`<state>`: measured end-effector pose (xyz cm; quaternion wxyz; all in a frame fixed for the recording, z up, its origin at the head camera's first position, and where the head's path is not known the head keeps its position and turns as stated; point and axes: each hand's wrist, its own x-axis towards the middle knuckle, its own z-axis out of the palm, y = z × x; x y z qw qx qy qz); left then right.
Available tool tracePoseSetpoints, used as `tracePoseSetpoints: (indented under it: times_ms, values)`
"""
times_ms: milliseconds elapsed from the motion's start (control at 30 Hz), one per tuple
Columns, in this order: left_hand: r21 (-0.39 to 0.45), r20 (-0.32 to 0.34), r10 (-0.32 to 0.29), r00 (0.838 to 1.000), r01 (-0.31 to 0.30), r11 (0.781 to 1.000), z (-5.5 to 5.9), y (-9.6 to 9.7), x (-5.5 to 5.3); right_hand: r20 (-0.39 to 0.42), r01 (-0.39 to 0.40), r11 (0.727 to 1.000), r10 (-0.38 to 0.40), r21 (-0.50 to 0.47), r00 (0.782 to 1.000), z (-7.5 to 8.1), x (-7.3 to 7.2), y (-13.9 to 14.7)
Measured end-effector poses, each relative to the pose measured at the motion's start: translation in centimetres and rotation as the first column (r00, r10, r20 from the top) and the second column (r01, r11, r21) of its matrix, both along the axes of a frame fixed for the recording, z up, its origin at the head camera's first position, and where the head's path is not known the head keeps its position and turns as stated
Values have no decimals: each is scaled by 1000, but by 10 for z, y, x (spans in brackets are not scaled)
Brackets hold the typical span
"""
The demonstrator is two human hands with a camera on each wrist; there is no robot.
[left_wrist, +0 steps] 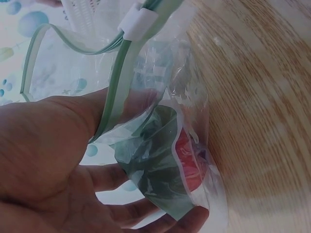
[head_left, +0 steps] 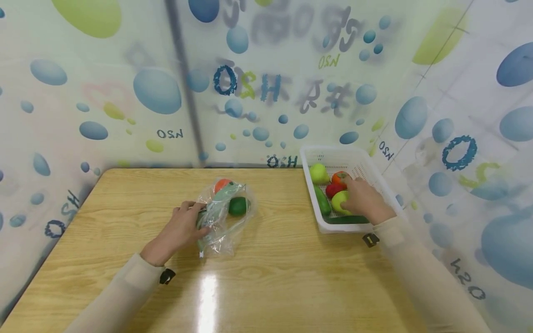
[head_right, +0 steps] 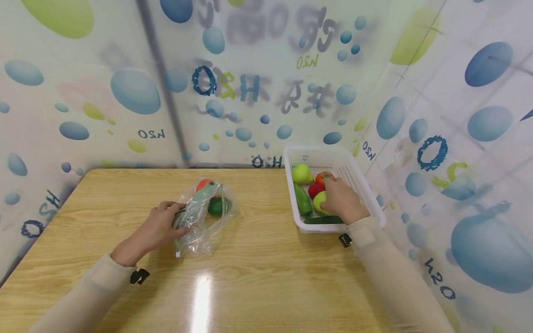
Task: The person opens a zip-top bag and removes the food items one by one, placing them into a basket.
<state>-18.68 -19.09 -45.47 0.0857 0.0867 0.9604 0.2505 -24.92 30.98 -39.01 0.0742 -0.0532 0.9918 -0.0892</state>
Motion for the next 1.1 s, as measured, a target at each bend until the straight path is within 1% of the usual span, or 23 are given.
tracePoseSetpoints:
  times_ms: [167, 333, 467, 600, 667, 733, 867, 1033, 1100]
  values:
    - [6, 2, 3, 1000, -3, 1000, 0, 0, 0, -64, -23, 1000, 22, -18, 998, 0, 5, -5]
    - [34, 0, 19, 1000, -19, 999, -4, -2, -1, -135, -48, 998, 42, -39, 990, 3, 11, -18]
    - [43, -6, 29, 1000, -29, 999, -5, -2, -1, -199, -80, 995, 65, -66, 978, 8, 18, -33]
    - [44, -16, 31, 999, -31, 999, -5, -3, -1, -255, -111, 988, 81, -107, 964, 9, 25, -49]
    - [47, -27, 35, 999, -34, 998, -5, -4, -2, -284, -143, 982, 102, -126, 953, 9, 29, -57]
    - [49, -46, 44, 998, -41, 998, -6, -3, -3, -323, -186, 972, 131, -143, 937, 8, 33, -67]
    - [44, -74, 37, 997, -34, 998, -8, -3, -2, -369, -289, 937, 203, -194, 907, 6, 42, -88]
    - [35, -94, 4, 996, -1, 999, -7, -3, -2, -415, -406, 883, 288, -233, 863, 2, 50, -114]
    - [38, -96, 0, 995, 4, 999, -5, -2, -3, -438, -450, 859, 316, -245, 842, 1, 51, -125]
